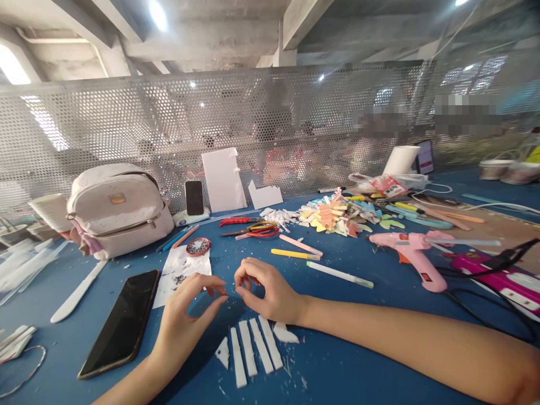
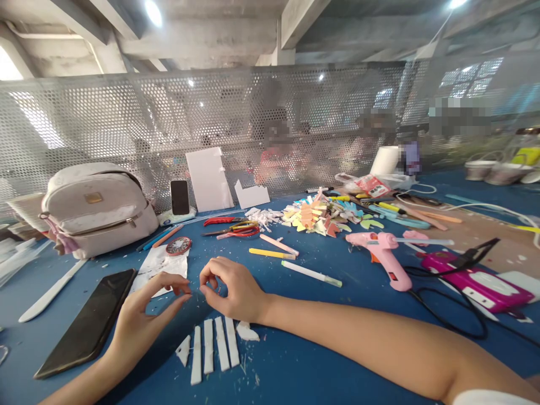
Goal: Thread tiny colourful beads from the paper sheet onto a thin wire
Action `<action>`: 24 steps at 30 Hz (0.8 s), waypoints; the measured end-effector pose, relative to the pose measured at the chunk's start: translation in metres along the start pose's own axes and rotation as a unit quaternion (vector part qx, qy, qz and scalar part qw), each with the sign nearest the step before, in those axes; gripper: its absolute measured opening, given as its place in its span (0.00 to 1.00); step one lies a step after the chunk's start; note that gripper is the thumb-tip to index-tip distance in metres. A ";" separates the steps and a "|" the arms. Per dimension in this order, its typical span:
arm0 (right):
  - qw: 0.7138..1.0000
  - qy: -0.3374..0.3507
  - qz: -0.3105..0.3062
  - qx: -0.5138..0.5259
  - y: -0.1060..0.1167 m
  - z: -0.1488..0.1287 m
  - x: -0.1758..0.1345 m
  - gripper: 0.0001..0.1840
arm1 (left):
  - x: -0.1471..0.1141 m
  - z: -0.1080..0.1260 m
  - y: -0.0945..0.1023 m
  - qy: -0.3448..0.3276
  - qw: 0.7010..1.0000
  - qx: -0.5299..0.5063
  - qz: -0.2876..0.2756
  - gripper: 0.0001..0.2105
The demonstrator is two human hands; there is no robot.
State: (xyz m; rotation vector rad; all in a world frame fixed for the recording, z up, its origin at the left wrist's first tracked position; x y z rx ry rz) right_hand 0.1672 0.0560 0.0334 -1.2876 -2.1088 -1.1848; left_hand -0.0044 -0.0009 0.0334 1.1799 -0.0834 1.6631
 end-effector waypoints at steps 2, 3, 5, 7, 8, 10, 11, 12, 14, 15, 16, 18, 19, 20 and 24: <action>1.000 0.001 0.003 0.001 0.000 -0.001 0.000 0.04 | 0.001 0.001 0.000 0.002 1.000 0.001 0.001 0.07; 1.000 0.003 0.003 0.001 0.000 -0.001 0.000 0.04 | 0.001 0.002 0.000 0.003 1.000 0.002 0.000 0.06; 1.000 0.008 0.001 0.000 0.000 -0.002 0.000 0.04 | 0.001 0.003 0.000 0.003 1.000 0.004 0.000 0.07; 1.000 0.013 -0.002 -0.003 -0.001 -0.002 -0.001 0.04 | 0.000 0.003 0.000 -0.002 1.000 0.007 -0.001 0.07; 1.000 0.016 -0.004 -0.006 -0.001 -0.002 -0.001 0.04 | 0.000 0.003 0.000 -0.007 1.000 0.008 0.000 0.08; 1.000 0.021 -0.008 -0.011 -0.002 -0.001 -0.002 0.03 | 0.000 0.004 -0.001 -0.021 1.000 0.008 -0.005 0.08; 1.000 0.024 -0.010 -0.013 -0.003 -0.001 -0.002 0.03 | 0.000 0.005 -0.001 -0.028 1.000 0.008 -0.006 0.08; 0.999 0.027 -0.012 -0.016 -0.003 -0.001 -0.002 0.03 | -0.001 0.006 -0.001 -0.033 0.999 0.008 -0.006 0.08; 0.999 0.029 -0.012 -0.021 -0.003 0.000 -0.002 0.03 | -0.001 0.007 0.000 -0.035 0.999 0.007 -0.003 0.07; 0.999 0.029 -0.011 -0.024 -0.003 0.000 -0.002 0.03 | -0.001 0.007 0.000 -0.035 0.999 0.006 0.000 0.07; 0.999 0.029 -0.008 -0.028 -0.003 0.000 -0.002 0.04 | -0.002 0.007 0.000 -0.033 0.999 0.006 0.002 0.07; 0.999 0.028 -0.004 -0.036 -0.003 0.000 -0.001 0.04 | -0.002 0.007 0.000 -0.034 0.999 0.006 -0.001 0.07; 0.999 0.028 -0.004 -0.040 -0.003 0.000 -0.001 0.04 | -0.002 0.007 0.000 -0.035 0.999 0.007 -0.001 0.06; 0.999 0.028 -0.004 -0.043 -0.003 0.000 -0.001 0.04 | -0.002 0.007 0.000 -0.035 0.999 0.007 0.000 0.06; 0.998 0.025 -0.005 -0.052 -0.003 0.000 -0.001 0.04 | -0.001 0.007 -0.001 -0.040 0.999 0.005 0.003 0.06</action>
Point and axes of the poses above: each hand's wrist, its own x-axis towards the middle knuckle, its own y-axis out of the back of the hand, z = x × y, the point moved 4 cm from there along x, towards the middle knuckle, and after that the axes turned 10 degrees about z, right-handed, at the moved point
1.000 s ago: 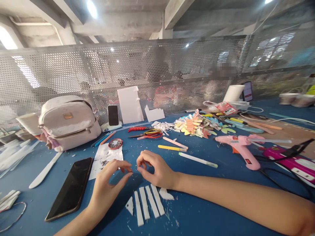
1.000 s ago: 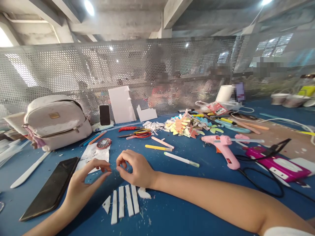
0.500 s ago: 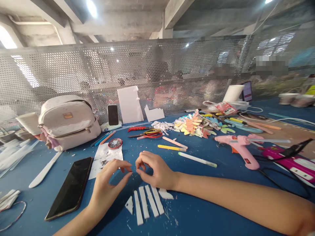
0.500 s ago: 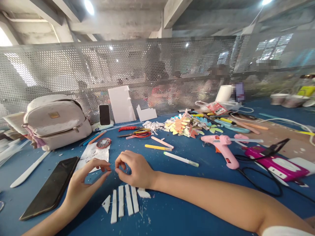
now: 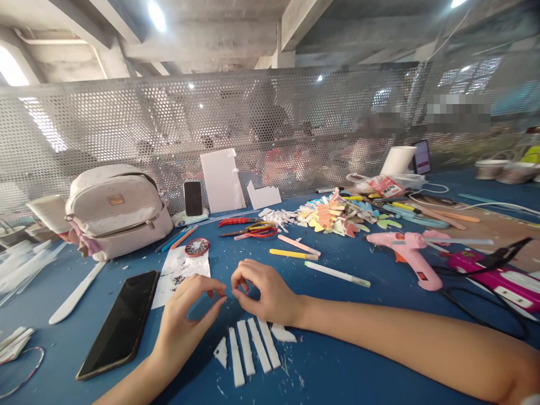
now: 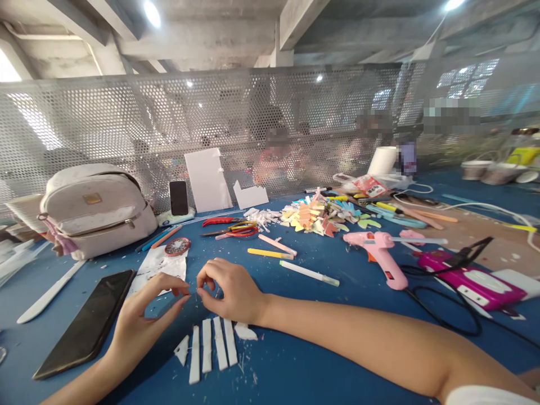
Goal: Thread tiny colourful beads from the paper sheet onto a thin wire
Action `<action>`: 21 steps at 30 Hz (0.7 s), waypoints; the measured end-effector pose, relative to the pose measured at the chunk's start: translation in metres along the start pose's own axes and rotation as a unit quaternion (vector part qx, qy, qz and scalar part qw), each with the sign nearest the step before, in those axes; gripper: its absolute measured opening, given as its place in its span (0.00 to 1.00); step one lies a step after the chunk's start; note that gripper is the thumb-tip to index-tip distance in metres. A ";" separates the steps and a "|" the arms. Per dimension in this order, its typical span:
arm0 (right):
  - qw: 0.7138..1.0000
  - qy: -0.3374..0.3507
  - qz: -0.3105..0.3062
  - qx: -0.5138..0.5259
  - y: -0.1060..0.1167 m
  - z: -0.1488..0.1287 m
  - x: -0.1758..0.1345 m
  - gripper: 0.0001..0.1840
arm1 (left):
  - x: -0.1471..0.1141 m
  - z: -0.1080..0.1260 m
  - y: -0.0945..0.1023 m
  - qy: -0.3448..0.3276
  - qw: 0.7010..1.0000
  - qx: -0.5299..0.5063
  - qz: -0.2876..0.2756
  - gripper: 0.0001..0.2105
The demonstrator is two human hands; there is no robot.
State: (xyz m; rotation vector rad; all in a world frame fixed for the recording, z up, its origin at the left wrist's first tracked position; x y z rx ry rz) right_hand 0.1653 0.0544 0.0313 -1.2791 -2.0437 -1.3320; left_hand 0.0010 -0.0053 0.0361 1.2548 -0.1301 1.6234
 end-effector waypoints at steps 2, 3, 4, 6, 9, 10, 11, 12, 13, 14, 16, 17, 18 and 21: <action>1.000 -0.002 0.000 0.002 0.000 0.000 0.000 0.04 | 0.001 0.001 -0.001 -0.004 1.000 0.000 -0.003 0.06; 1.000 -0.003 0.000 0.004 0.000 0.000 0.000 0.04 | 0.001 0.001 -0.001 -0.005 1.000 0.001 -0.006 0.06; 1.000 -0.004 0.001 0.005 0.000 0.000 0.000 0.04 | 0.001 0.001 -0.002 -0.005 1.000 0.002 -0.010 0.06; 1.000 -0.004 0.002 0.007 0.000 -0.001 0.001 0.05 | 0.001 0.000 -0.003 -0.003 1.000 0.005 -0.017 0.05; 1.000 -0.006 -0.001 0.005 0.000 -0.001 0.001 0.05 | 0.001 0.000 -0.004 -0.004 1.000 0.000 -0.023 0.05; 1.000 -0.007 -0.002 0.003 0.000 -0.001 0.001 0.05 | 0.001 0.000 -0.004 -0.005 1.000 -0.003 -0.026 0.05; 1.000 -0.008 -0.003 0.002 0.000 -0.001 0.002 0.05 | 0.001 0.000 -0.003 -0.006 1.000 -0.007 -0.027 0.05; 1.000 -0.007 -0.005 0.000 0.000 -0.001 0.001 0.05 | 0.001 -0.001 -0.003 -0.004 1.000 -0.011 -0.029 0.05; 1.000 -0.006 -0.006 -0.001 0.000 0.000 0.001 0.05 | 0.001 -0.001 -0.003 0.000 0.999 -0.015 -0.028 0.05; 1.000 -0.005 -0.008 -0.001 0.000 0.000 0.001 0.05 | 0.001 -0.002 -0.003 0.004 0.999 -0.019 -0.028 0.05; 1.000 -0.003 -0.014 -0.002 -0.001 0.000 0.000 0.05 | 0.000 -0.003 -0.003 0.016 0.999 -0.028 -0.026 0.04; 1.000 -0.003 -0.016 -0.001 -0.001 0.001 -0.001 0.05 | 0.000 -0.004 -0.003 0.022 0.999 -0.032 -0.024 0.04; 1.000 -0.003 -0.018 0.001 -0.002 0.001 -0.001 0.05 | 0.000 -0.004 -0.003 0.028 0.999 -0.036 -0.023 0.04; 1.000 -0.003 -0.021 0.010 -0.002 0.000 -0.002 0.04 | -0.001 -0.007 -0.004 0.046 0.998 -0.041 -0.023 0.04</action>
Point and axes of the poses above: each hand's wrist, its own x-axis towards the middle knuckle, its own y-axis out of the back of the hand, z = x × y, the point moved 4 cm from there along x, towards the middle knuckle, and after that the axes turned 10 degrees about z, right-handed, at the moved point
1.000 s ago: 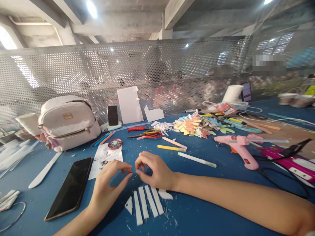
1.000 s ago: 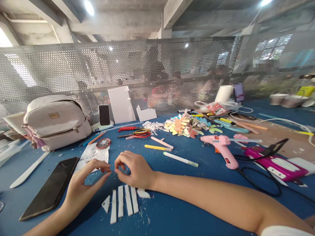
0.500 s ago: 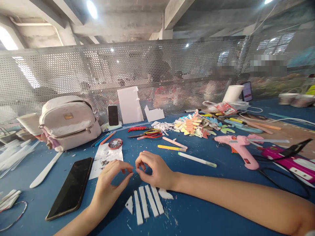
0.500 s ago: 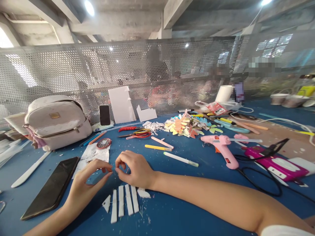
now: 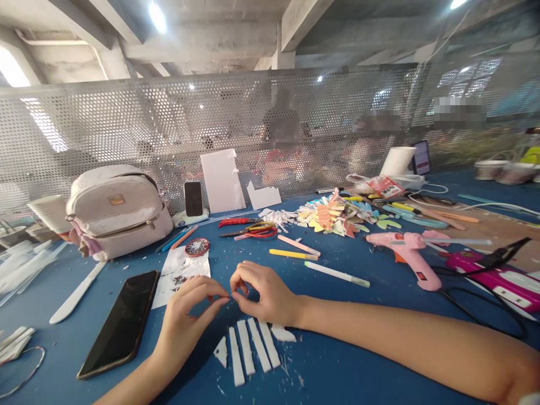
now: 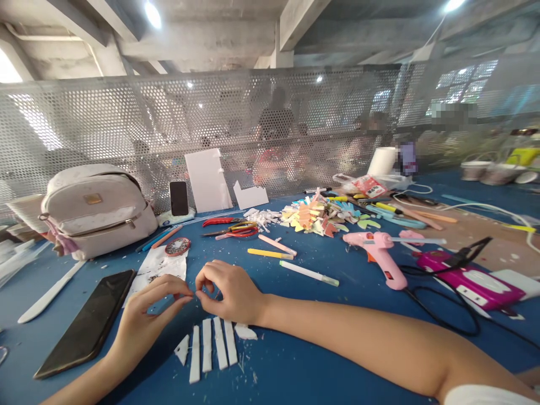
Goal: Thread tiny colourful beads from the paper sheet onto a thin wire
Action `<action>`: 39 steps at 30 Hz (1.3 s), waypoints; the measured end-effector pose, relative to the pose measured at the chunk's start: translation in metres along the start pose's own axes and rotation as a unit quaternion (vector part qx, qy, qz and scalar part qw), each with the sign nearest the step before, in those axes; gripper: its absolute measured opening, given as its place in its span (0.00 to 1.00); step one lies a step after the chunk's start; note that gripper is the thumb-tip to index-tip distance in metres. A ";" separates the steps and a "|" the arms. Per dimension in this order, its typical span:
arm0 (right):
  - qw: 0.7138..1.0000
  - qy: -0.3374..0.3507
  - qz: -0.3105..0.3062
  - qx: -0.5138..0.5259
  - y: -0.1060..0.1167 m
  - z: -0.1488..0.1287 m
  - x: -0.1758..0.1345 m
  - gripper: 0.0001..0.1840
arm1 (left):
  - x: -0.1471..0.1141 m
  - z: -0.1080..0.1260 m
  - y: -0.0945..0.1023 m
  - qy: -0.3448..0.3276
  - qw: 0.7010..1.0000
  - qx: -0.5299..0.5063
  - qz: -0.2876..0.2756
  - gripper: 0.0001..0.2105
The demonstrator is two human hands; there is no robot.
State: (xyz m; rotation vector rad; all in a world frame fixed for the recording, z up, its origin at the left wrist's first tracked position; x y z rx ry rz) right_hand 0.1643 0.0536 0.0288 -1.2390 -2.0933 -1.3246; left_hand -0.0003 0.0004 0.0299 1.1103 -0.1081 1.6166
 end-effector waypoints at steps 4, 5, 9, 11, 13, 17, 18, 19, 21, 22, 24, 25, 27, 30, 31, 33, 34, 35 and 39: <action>1.000 0.020 -0.006 0.013 0.000 -0.003 0.000 0.05 | -0.001 -0.006 0.000 0.028 0.999 -0.015 -0.014 0.04; 1.000 0.025 -0.008 0.013 0.000 -0.004 0.001 0.05 | 0.000 -0.007 0.000 0.035 0.999 -0.019 -0.016 0.05; 0.999 0.040 -0.018 0.007 -0.002 -0.005 0.000 0.07 | -0.001 -0.009 -0.002 0.061 0.997 -0.030 -0.023 0.08; 0.998 0.051 -0.021 0.007 -0.003 -0.006 0.000 0.06 | -0.002 -0.008 -0.004 0.068 0.997 -0.033 -0.028 0.09; 0.998 0.062 -0.024 0.009 -0.004 -0.005 0.000 0.04 | -0.003 -0.008 -0.007 0.073 0.996 -0.032 -0.034 0.10; 0.997 0.064 -0.023 0.025 -0.002 -0.005 0.001 0.02 | -0.005 -0.008 -0.009 0.083 0.995 -0.031 -0.042 0.12; 0.997 0.061 -0.020 0.032 -0.001 -0.004 0.001 0.02 | -0.005 -0.008 -0.008 0.083 0.995 -0.032 -0.037 0.12; 0.998 0.053 -0.017 0.040 0.000 -0.004 0.002 0.02 | -0.004 -0.008 -0.007 0.080 0.996 -0.035 -0.033 0.12; 0.998 0.019 -0.007 0.058 0.001 -0.001 0.003 0.02 | -0.004 -0.005 -0.005 0.066 0.997 -0.040 -0.026 0.12; 0.998 -0.007 0.002 0.067 0.002 0.001 0.004 0.03 | -0.003 -0.004 -0.004 0.055 0.997 -0.042 -0.027 0.11; 0.994 -0.070 0.023 0.085 0.003 0.008 0.005 0.03 | -0.003 0.000 -0.004 0.027 0.998 -0.039 -0.037 0.11; 0.990 -0.101 0.036 0.094 0.004 0.012 0.005 0.03 | -0.003 0.002 -0.004 0.008 0.998 -0.034 -0.046 0.12; 0.980 -0.153 0.064 0.105 0.004 0.020 0.005 0.04 | -0.003 0.006 -0.006 -0.037 0.997 -0.020 -0.060 0.12; 0.970 -0.197 0.110 0.091 0.004 0.030 0.005 0.04 | -0.003 0.011 -0.008 -0.105 0.992 0.008 -0.073 0.13; 0.969 -0.199 0.129 0.074 0.005 0.031 0.005 0.03 | -0.004 0.011 -0.009 -0.122 0.989 0.019 -0.078 0.12; 0.971 -0.177 0.156 0.034 0.008 0.030 0.005 0.02 | -0.004 0.010 -0.012 -0.135 0.986 0.042 -0.092 0.11; 0.975 -0.152 0.160 0.018 0.009 0.026 0.005 0.03 | -0.005 0.008 -0.012 -0.128 0.986 0.053 -0.096 0.10; 0.980 -0.121 0.155 0.007 0.010 0.022 0.006 0.05 | -0.004 0.005 -0.013 -0.110 0.987 0.062 -0.096 0.10; 0.998 0.000 0.062 -0.020 0.006 0.000 0.006 0.12 | -0.002 -0.009 -0.008 0.017 0.997 0.060 -0.050 0.12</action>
Point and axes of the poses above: each hand's wrist, its own x-axis towards the middle knuckle, its own y-axis out of the back of the hand, z = x × y, the point moved 4 cm from there along x, towards the middle knuckle, and after that the axes turned 10 degrees about z, right-handed, at the moved point
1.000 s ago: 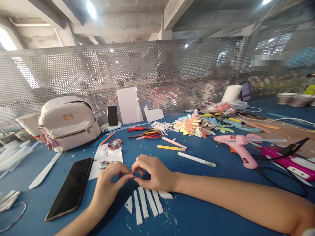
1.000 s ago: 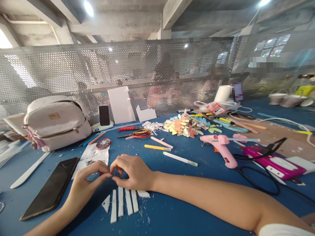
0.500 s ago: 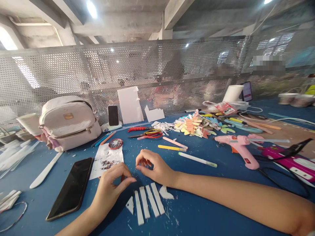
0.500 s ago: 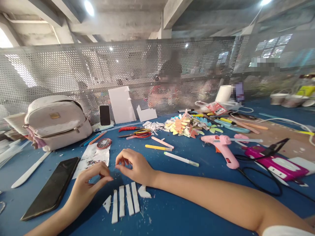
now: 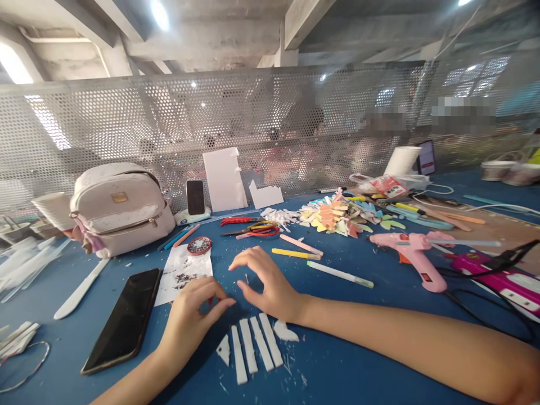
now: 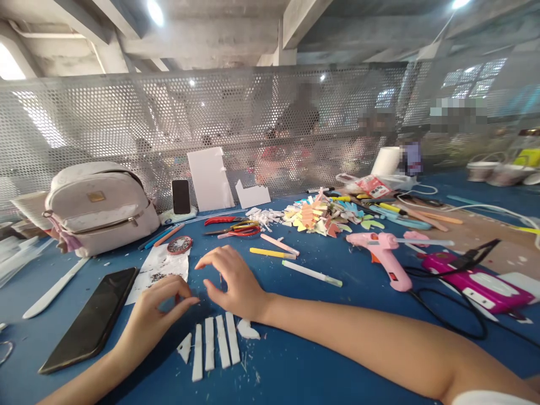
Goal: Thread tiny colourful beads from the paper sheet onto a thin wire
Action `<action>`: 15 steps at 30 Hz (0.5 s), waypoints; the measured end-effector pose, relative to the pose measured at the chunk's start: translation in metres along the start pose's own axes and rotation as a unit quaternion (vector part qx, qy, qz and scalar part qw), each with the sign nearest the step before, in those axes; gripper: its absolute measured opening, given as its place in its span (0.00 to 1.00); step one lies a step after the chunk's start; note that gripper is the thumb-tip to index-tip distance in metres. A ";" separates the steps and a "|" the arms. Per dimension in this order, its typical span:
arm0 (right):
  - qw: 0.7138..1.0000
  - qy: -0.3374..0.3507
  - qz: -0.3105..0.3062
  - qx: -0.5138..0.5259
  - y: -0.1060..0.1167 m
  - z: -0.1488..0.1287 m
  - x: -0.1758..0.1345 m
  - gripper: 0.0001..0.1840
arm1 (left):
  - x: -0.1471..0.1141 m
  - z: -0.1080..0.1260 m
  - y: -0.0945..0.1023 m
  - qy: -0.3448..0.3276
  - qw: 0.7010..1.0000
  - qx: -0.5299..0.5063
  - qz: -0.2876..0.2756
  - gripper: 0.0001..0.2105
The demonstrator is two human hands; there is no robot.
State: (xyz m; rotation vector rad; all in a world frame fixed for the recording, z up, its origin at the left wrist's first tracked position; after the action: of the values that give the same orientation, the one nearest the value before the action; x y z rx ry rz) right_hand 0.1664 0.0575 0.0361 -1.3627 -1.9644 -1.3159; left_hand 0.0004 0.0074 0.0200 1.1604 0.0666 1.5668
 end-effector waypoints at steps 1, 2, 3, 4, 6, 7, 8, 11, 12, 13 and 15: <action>0.999 0.021 -0.028 -0.005 -0.002 -0.003 -0.001 0.12 | 0.000 -0.003 0.001 0.025 1.000 -0.013 0.013 0.12; 0.998 0.036 -0.052 -0.011 -0.004 -0.006 -0.002 0.11 | 0.001 -0.005 0.003 0.042 0.998 -0.027 0.024 0.12; 0.996 0.045 -0.068 -0.016 -0.005 -0.006 -0.003 0.10 | 0.001 -0.006 0.004 0.052 0.997 -0.041 0.033 0.12; 0.996 0.049 -0.078 -0.017 -0.007 -0.006 -0.004 0.10 | 0.001 -0.006 0.005 0.056 0.996 -0.052 0.038 0.11; 0.996 0.039 -0.075 -0.010 -0.008 -0.002 -0.005 0.06 | 0.001 -0.005 0.005 0.058 0.995 -0.065 0.037 0.12; 0.997 0.028 -0.069 0.001 -0.007 0.001 -0.004 0.04 | 0.001 -0.005 0.005 0.058 0.995 -0.069 0.034 0.12; 0.998 0.017 -0.062 0.014 -0.007 0.003 -0.004 0.04 | 0.002 -0.004 0.005 0.059 0.995 -0.070 0.031 0.11; 0.998 -0.012 -0.038 0.053 -0.006 0.007 -0.003 0.07 | 0.004 -0.004 0.005 0.061 0.995 -0.069 0.025 0.11; 0.997 -0.017 -0.033 0.065 -0.006 0.007 -0.003 0.06 | 0.005 -0.004 0.005 0.062 0.995 -0.067 0.026 0.11; 0.997 -0.022 -0.029 0.074 -0.006 0.007 -0.002 0.05 | 0.005 -0.005 0.006 0.062 0.996 -0.065 0.028 0.11; 0.996 -0.031 -0.024 0.085 -0.005 0.007 -0.002 0.05 | 0.005 -0.006 0.006 0.060 0.996 -0.058 0.036 0.12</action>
State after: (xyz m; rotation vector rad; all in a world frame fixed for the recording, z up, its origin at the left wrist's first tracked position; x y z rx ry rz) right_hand 0.1640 0.0623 0.0290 -1.2976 -2.1099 -1.1101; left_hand -0.0074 0.0120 0.0231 0.9857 0.0135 1.6806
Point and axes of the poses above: each hand's wrist, its own x-axis towards the middle knuckle, its own y-axis out of the back of the hand, z = x × y, the point moved 4 cm from there along x, towards the middle knuckle, and after that the axes turned 10 degrees about z, right-handed, at the moved point
